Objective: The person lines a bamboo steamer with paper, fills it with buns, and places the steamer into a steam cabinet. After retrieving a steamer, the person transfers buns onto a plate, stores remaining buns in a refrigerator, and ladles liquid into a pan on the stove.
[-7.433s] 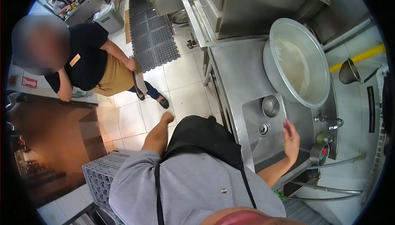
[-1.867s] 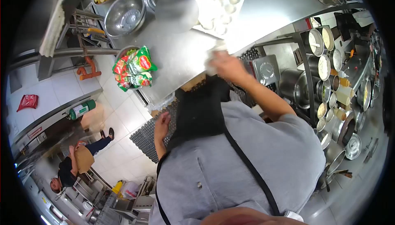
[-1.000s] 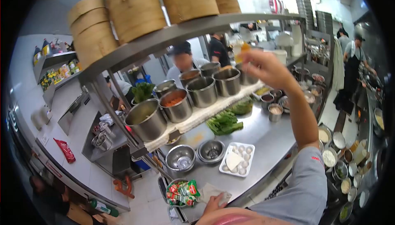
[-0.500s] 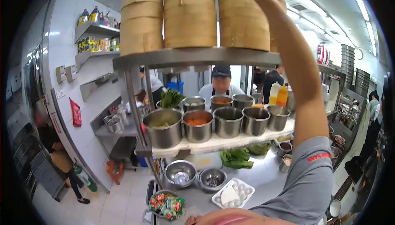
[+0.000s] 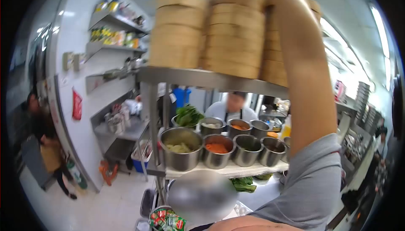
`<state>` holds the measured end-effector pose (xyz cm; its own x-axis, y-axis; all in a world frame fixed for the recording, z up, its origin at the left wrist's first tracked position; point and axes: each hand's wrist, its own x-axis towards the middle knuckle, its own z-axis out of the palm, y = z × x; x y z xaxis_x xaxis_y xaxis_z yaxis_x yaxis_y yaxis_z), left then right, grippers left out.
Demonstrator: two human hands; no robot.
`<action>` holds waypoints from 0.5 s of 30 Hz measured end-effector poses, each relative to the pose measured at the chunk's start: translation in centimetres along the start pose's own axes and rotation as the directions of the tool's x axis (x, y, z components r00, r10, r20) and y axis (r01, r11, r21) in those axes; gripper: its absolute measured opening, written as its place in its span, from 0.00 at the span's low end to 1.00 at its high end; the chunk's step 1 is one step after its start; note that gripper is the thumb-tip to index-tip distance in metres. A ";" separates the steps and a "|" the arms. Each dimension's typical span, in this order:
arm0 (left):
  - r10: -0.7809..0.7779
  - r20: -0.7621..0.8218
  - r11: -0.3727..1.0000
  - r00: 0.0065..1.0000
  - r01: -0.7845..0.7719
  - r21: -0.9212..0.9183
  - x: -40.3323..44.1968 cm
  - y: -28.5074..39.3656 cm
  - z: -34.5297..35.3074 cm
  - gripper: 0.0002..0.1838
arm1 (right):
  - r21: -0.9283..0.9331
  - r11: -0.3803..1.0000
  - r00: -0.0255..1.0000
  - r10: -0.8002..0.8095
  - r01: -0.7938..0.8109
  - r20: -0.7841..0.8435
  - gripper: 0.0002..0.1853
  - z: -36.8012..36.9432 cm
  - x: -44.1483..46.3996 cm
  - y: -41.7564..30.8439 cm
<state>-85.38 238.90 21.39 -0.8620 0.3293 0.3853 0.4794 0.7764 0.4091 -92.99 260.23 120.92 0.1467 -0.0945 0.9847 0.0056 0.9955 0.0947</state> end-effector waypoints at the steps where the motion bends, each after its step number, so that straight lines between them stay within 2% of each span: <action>1: -0.013 -0.010 1.000 1.000 0.013 0.003 -0.4 -0.4 0.3 0.21 | 0.000 1.000 0.999 -0.031 0.031 0.044 0.23 1.9 -0.8 -1.1; 6: -0.033 -0.021 0.997 0.999 0.031 -0.065 -3.7 2.0 1.8 0.20 | 0.106 0.969 0.930 -0.242 0.221 0.276 0.24 12.6 -8.8 -8.7; 15: -0.080 -0.056 0.995 0.995 0.076 -0.057 -4.1 3.4 2.7 0.19 | 0.197 0.947 0.874 -0.310 0.252 0.374 0.26 15.1 -15.7 -12.4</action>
<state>-80.67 241.67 18.95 -0.8869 0.2358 0.3972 0.4207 0.7675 0.4837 -110.28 249.21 106.51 -0.2438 -0.3946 0.8859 -0.1531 0.9177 0.3666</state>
